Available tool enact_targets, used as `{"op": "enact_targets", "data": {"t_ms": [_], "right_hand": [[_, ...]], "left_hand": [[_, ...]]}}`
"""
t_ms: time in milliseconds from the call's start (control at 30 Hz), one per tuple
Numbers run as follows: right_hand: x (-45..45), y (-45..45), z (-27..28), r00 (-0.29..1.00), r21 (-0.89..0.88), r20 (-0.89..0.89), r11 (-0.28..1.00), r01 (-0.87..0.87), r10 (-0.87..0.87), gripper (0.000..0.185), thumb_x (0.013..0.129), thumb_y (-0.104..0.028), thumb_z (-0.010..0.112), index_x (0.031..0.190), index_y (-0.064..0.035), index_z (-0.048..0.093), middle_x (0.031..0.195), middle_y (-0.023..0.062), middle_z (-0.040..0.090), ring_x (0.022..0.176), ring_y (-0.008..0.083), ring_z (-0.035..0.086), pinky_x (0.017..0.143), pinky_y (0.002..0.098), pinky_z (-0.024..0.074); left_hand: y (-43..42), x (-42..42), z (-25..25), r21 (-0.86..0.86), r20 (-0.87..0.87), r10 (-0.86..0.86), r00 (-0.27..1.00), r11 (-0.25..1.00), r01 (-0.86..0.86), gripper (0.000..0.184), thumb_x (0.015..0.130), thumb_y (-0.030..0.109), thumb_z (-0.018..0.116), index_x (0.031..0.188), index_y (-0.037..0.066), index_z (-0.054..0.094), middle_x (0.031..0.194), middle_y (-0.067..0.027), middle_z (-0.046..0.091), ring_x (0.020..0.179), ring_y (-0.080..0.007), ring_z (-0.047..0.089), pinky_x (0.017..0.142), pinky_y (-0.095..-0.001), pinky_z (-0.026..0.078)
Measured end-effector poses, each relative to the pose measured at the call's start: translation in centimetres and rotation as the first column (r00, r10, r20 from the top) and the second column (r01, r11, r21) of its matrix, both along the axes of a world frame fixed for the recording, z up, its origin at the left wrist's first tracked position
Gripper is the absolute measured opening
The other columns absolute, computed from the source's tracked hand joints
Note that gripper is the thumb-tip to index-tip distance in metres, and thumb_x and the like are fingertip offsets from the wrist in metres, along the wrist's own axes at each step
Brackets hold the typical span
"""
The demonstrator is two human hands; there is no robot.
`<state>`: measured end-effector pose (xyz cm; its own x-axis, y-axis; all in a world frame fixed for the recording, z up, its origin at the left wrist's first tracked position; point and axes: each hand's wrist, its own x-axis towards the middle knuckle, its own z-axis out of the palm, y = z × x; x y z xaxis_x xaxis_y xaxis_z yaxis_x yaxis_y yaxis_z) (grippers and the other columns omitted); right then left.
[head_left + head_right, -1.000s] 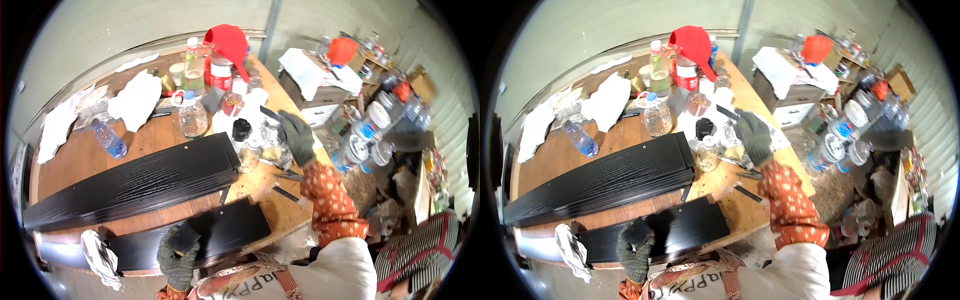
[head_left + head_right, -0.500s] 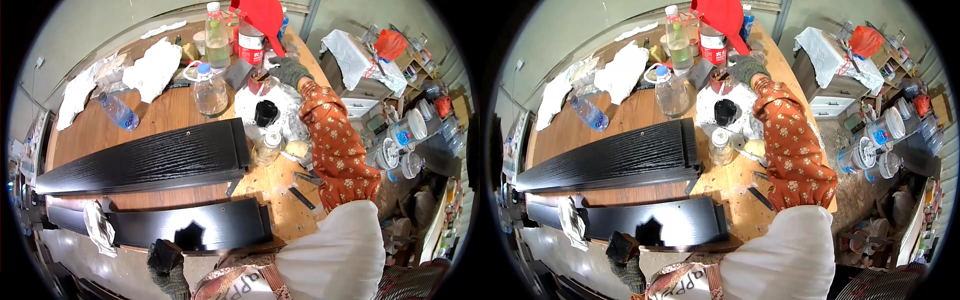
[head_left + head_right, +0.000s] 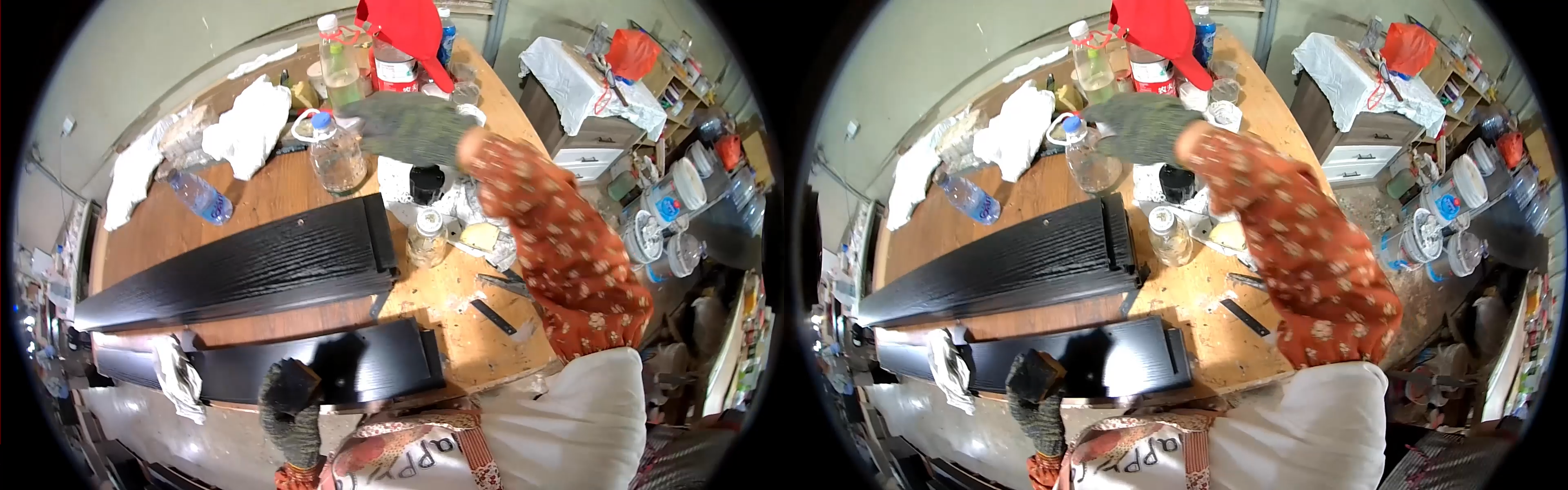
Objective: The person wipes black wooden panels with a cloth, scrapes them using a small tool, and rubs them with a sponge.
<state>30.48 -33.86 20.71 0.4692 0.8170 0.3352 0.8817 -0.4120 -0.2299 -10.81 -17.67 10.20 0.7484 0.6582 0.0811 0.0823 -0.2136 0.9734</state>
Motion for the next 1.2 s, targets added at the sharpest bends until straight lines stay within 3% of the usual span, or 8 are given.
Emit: {"op": "enact_targets", "data": {"t_ms": [67,167,300,467,567,700,1067,1200], "right_hand": [[2.9,4.2,-1.3,0.992,-0.011,0.126,1.0,-0.002,0.004,0.058,0.088,-0.043,0.059,0.139,-0.0181,0.046,0.123,0.0126,0.06,0.105,0.0304,0.061,0.093,0.043,0.0469],[3.6,7.9,1.6,0.996,-0.23,-0.084,0.973,-0.007,-0.013,0.063,0.086,-0.046,0.06,0.14,-0.0169,0.044,0.125,0.0177,0.059,0.114,0.0346,0.057,0.098,0.0438,0.0444],[4.7,10.6,1.0,0.998,-0.413,-0.061,0.91,-0.043,0.019,0.081,0.079,-0.056,0.064,0.146,-0.0187,0.035,0.135,0.0193,0.051,0.121,0.0367,0.052,0.102,0.0442,0.0417],[4.9,12.6,-1.2,0.998,-0.395,-0.027,0.917,-0.059,0.052,0.031,0.083,-0.022,0.065,0.113,-0.0114,0.065,0.099,0.014,0.067,0.093,0.0273,0.065,0.081,0.0405,0.0521],[4.1,10.9,1.4,1.0,-0.341,-0.016,0.94,-0.014,0.009,0.025,0.086,-0.016,0.06,0.11,-0.0119,0.067,0.092,0.0114,0.068,0.087,0.0225,0.066,0.078,0.0373,0.0525],[4.1,3.7,6.1,0.981,-0.245,0.195,0.968,0.054,-0.006,0.036,0.084,-0.026,0.06,0.118,-0.0145,0.063,0.111,0.0123,0.064,0.103,0.0297,0.06,0.091,0.041,0.048],[1.5,-5.9,3.2,0.991,-0.234,0.07,0.964,0.125,-0.112,0.031,0.087,-0.027,0.063,0.115,-0.0145,0.064,0.109,0.0115,0.064,0.1,0.0269,0.062,0.087,0.0365,0.0487],[3.3,-6.8,-0.7,1.0,-0.275,0.024,0.961,0.018,-0.012,0.041,0.084,-0.026,0.06,0.124,-0.016,0.06,0.117,0.0127,0.062,0.112,0.032,0.056,0.097,0.0414,0.0431]], "left_hand": [[-0.6,0.6,1.0,0.086,0.038,0.012,0.999,0.996,-0.015,0.065,0.069,0.011,0.082,0.126,-0.001,0.052,0.126,-0.0152,0.057,0.113,-0.0251,0.057,0.098,-0.037,0.046],[0.4,-1.1,1.1,0.628,-0.118,0.15,0.982,0.777,-0.043,0.055,0.069,0.017,0.082,0.116,-0.001,0.059,0.118,-0.0142,0.062,0.108,-0.0249,0.06,0.094,-0.0365,0.047],[0.7,-3.7,-0.6,0.213,-0.168,0.397,0.902,0.908,-0.36,0.067,0.065,0.02,0.081,0.124,0.001,0.055,0.12,-0.0132,0.06,0.107,-0.0269,0.058,0.095,-0.0375,0.046],[2.1,-6.3,-3.4,0.291,-0.166,0.446,0.88,0.874,-0.388,0.066,0.065,0.014,0.084,0.122,-0.001,0.054,0.118,-0.012,0.059,0.105,-0.0234,0.057,0.092,-0.0367,0.048],[1.7,-5.0,-2.8,0.305,-0.203,0.498,0.843,0.85,-0.429,0.065,0.06,0.009,0.082,0.119,0.0,0.058,0.119,-0.0139,0.061,0.106,-0.025,0.059,0.094,-0.0359,0.046],[2.7,-4.2,-2.9,0.346,-0.204,0.423,0.883,0.875,-0.339,0.069,0.062,0.01,0.085,0.123,0.0,0.054,0.12,-0.0123,0.059,0.104,-0.0236,0.058,0.092,-0.0367,0.048],[2.1,-0.4,-1.5,0.161,-0.055,0.144,0.988,0.978,-0.133,0.068,0.062,0.013,0.084,0.122,0.002,0.055,0.12,-0.0116,0.06,0.105,-0.0226,0.059,0.091,-0.0366,0.049],[2.2,-0.3,0.5,0.406,-0.096,0.026,0.995,0.914,0.016,0.061,0.065,0.016,0.084,0.119,0.003,0.059,0.115,-0.0117,0.064,0.104,-0.0244,0.061,0.092,-0.0374,0.049]]}}
